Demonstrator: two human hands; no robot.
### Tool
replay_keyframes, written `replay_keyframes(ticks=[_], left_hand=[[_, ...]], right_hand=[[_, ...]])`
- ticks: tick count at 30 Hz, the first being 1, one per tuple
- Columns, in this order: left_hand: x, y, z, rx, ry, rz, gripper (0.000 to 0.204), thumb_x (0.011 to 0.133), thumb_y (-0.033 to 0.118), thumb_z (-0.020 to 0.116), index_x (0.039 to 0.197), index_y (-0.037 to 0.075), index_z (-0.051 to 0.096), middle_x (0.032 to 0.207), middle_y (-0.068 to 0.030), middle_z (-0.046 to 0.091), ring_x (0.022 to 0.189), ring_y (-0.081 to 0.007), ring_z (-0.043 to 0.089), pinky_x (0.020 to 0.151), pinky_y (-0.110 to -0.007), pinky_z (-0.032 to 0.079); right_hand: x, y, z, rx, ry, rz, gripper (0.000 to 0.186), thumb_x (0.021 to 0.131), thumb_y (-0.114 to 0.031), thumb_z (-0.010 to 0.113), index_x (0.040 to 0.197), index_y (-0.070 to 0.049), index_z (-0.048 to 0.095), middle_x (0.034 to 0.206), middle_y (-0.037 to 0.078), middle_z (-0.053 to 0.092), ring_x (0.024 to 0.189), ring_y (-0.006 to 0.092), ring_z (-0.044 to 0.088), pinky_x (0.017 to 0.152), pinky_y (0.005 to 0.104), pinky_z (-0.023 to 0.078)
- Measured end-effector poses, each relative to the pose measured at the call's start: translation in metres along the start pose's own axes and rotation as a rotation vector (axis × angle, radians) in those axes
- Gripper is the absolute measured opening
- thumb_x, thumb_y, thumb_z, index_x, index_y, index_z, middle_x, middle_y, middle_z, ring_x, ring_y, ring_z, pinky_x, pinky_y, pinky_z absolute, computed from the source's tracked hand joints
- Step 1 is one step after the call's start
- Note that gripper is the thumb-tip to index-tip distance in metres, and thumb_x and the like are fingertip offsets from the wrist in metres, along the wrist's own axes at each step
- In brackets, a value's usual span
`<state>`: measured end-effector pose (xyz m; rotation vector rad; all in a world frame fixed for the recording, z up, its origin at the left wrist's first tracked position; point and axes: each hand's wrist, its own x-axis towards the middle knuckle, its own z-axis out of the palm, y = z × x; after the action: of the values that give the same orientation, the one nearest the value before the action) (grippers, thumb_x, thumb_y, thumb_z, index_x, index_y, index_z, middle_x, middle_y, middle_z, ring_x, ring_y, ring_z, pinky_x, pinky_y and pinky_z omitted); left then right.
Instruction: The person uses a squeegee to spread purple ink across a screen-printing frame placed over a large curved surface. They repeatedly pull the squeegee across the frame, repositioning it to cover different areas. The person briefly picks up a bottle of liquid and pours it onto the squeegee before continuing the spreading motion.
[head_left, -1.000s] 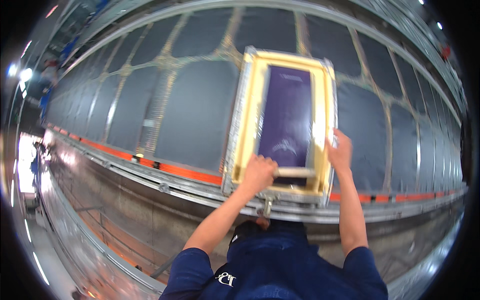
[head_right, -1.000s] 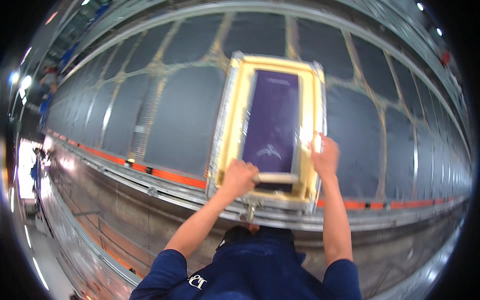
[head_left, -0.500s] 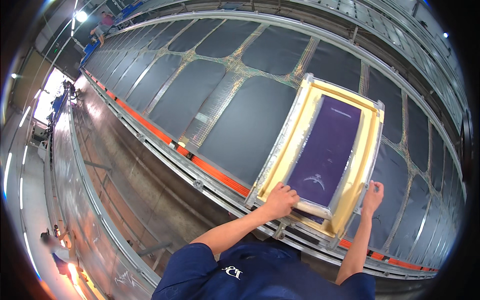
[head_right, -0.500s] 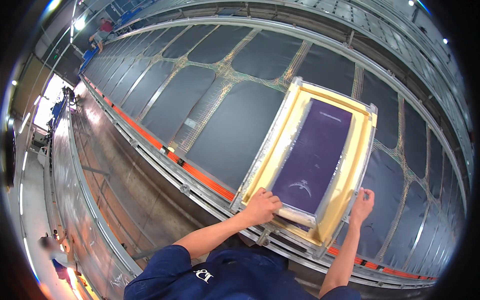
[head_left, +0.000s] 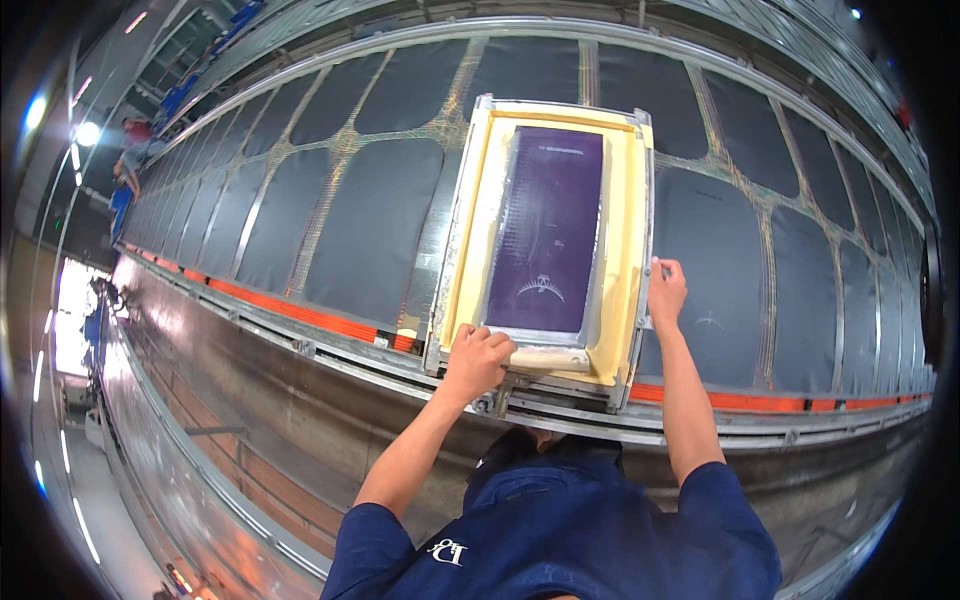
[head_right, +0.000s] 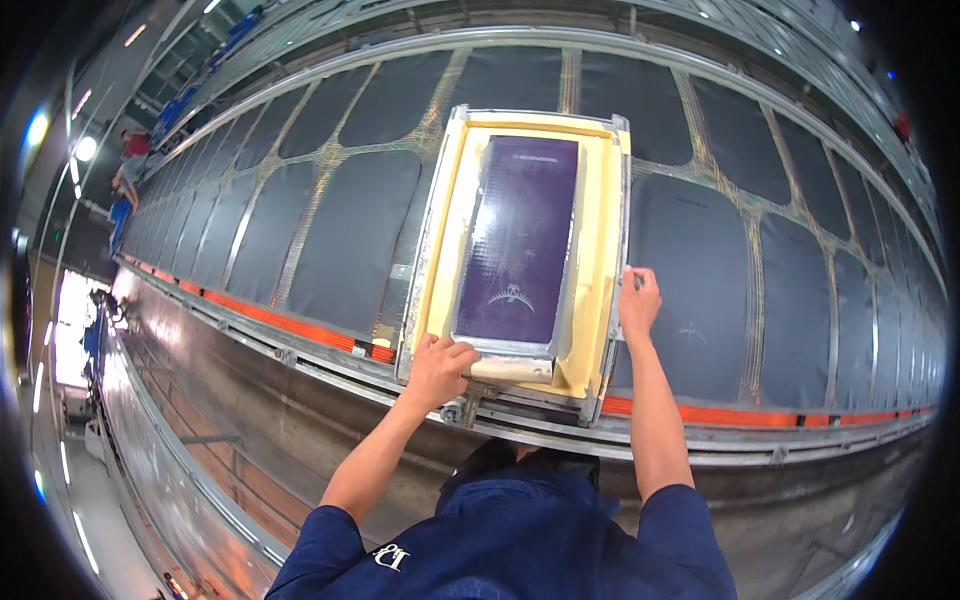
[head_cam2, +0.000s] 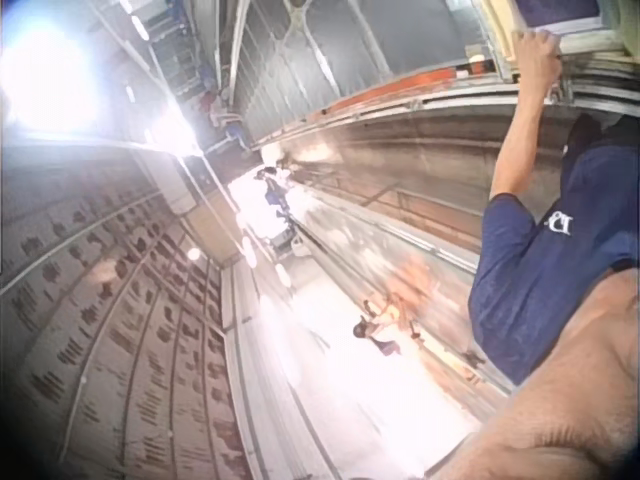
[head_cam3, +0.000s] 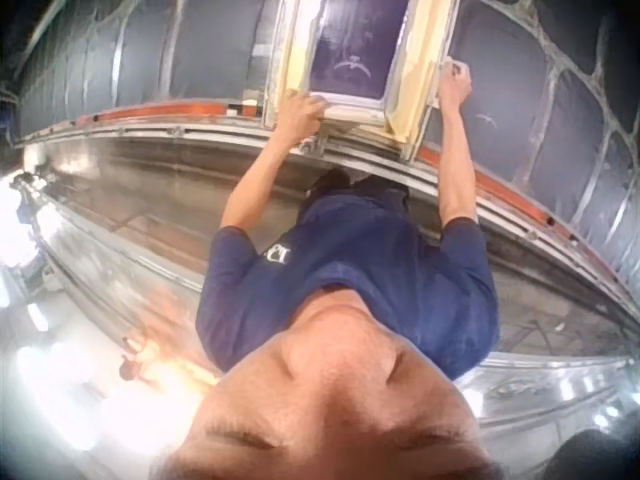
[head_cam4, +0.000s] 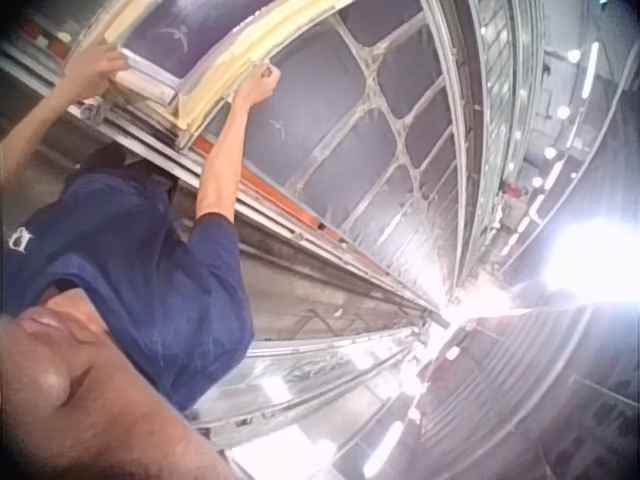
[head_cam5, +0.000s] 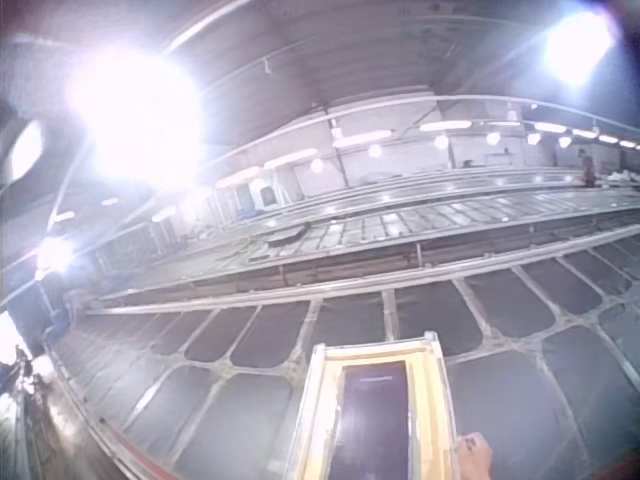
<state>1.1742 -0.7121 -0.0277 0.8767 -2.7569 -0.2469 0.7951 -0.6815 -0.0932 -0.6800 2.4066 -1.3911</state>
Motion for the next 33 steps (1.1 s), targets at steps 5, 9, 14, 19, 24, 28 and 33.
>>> replay_keyframes(ticks=[5,9,14,19,24,28,33], left_hand=[[-0.021,0.001,0.015,0.026,0.006,0.040,0.034,0.062,0.006,0.072,0.094,0.015,0.066,0.095,0.0035,0.069,0.083,-0.0208,0.061,0.077,-0.040,0.041],[-0.002,-0.011,0.026,-0.006,0.041,0.049,0.033,0.062,0.005,0.071,0.092,0.015,0.066,0.095,0.0033,0.068,0.081,-0.0210,0.059,0.076,-0.040,0.041],[0.091,-0.063,0.042,-0.024,0.070,0.039,0.035,0.063,0.000,0.069,0.094,0.015,0.068,0.100,0.0019,0.070,0.085,-0.0228,0.061,0.078,-0.040,0.042],[0.240,-0.140,0.067,0.046,0.085,0.086,0.033,0.069,0.005,0.069,0.100,0.016,0.071,0.102,-0.0009,0.073,0.094,-0.0250,0.066,0.085,-0.044,0.044],[0.380,-0.191,0.076,0.041,0.123,0.125,0.014,0.070,0.004,0.068,0.081,0.013,0.069,0.086,-0.0049,0.068,0.084,-0.0282,0.064,0.080,-0.045,0.045],[0.425,-0.208,0.052,-0.100,0.000,0.141,0.023,0.068,0.021,0.088,0.084,0.009,0.077,0.076,-0.0114,0.072,0.074,-0.0336,0.070,0.071,-0.046,0.053],[0.468,-0.218,0.048,-0.007,-0.143,0.008,0.034,0.072,0.034,0.087,0.093,0.008,0.079,0.079,-0.0151,0.073,0.079,-0.0390,0.070,0.077,-0.048,0.055]], right_hand=[[0.002,0.000,0.010,-0.131,0.002,0.001,0.029,0.098,-0.033,0.068,0.100,-0.005,0.068,0.084,0.017,0.072,0.080,0.0334,0.070,0.077,0.0449,0.051],[0.006,0.016,0.017,-0.180,-0.019,-0.034,0.027,0.098,-0.032,0.068,0.100,-0.005,0.068,0.085,0.017,0.072,0.080,0.0339,0.069,0.077,0.0446,0.051],[0.018,0.006,0.008,-0.255,-0.172,0.007,0.023,0.096,-0.028,0.069,0.100,-0.005,0.069,0.086,0.016,0.072,0.081,0.0341,0.068,0.077,0.0433,0.052],[0.070,-0.048,0.012,-0.378,-0.346,-0.283,0.018,0.092,-0.025,0.074,0.099,-0.008,0.072,0.104,0.017,0.073,0.097,0.0395,0.069,0.084,0.0464,0.054],[0.171,-0.116,0.084,-0.172,-0.387,-0.700,0.048,0.088,-0.031,0.080,0.122,-0.002,0.067,0.117,0.018,0.070,0.112,0.0355,0.066,0.100,0.0481,0.050],[0.247,-0.166,0.142,-0.418,-0.796,-0.704,0.059,0.075,-0.047,0.085,0.117,-0.007,0.072,0.109,0.019,0.073,0.107,0.0372,0.069,0.093,0.0467,0.053],[0.282,-0.185,0.197,-0.727,-0.830,-0.617,0.042,0.078,-0.038,0.084,0.102,-0.004,0.076,0.082,0.020,0.073,0.087,0.0400,0.070,0.084,0.0477,0.055]])
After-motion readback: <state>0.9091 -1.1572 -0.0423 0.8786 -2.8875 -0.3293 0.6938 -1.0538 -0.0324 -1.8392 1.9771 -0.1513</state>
